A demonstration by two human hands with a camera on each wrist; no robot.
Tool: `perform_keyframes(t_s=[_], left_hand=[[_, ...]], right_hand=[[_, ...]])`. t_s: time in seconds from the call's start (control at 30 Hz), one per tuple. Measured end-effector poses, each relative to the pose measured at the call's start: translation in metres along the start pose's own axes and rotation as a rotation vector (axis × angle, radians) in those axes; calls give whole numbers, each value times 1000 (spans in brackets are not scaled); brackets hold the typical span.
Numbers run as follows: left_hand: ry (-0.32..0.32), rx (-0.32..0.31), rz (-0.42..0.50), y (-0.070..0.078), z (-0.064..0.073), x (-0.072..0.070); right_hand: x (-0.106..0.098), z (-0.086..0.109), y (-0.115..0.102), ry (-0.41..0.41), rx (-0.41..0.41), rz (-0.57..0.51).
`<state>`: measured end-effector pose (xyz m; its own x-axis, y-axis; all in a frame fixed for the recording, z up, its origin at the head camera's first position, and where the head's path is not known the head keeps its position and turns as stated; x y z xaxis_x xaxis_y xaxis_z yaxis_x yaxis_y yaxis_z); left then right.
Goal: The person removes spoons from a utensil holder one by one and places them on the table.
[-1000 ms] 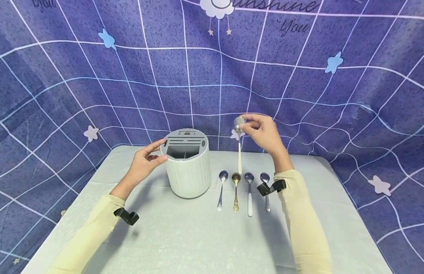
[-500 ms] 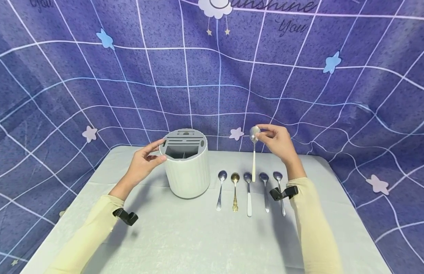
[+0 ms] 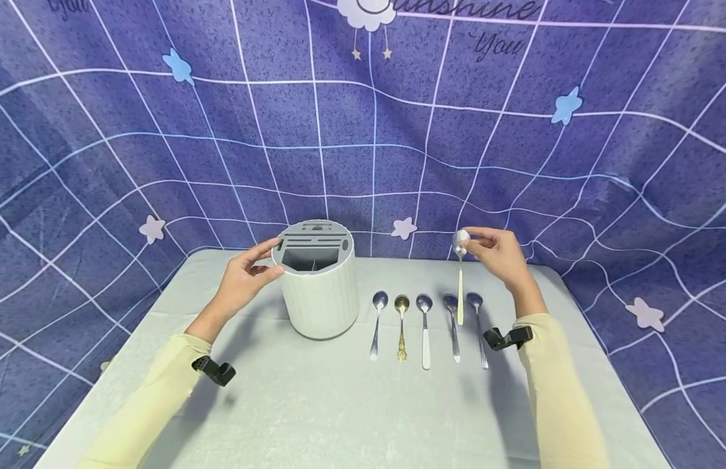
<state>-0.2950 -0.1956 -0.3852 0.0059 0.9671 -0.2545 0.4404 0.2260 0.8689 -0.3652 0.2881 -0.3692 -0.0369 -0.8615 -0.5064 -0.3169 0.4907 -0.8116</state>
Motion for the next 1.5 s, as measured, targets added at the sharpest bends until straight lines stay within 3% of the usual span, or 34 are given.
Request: perform_keyframes(t_s=[0.27,0.93,1.3,1.5], left_hand=[[4,-7,2,-2,0,0],[7,-6,20,-4,0,0],[11,9,20,-4,-1,0],[17,-1,18,-5,0,-1]], right_hand=[[-11,7,34,-39,53,-59],[-45,34,90,-116,158,-119],[-49,42,112,-146,203,-195],[-46,42,127,-164,202,-185]])
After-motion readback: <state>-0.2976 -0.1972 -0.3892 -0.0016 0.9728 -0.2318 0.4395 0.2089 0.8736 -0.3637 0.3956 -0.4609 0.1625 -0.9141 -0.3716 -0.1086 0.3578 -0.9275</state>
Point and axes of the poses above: each hand's wrist, its own z-axis away from the middle knuckle, its own x-axis out of the palm, y = z × x, the point moved 3 cm from there along -z, towards the middle knuckle, and after that the axes turned 2 degrees about z, right-handed, at the moved point
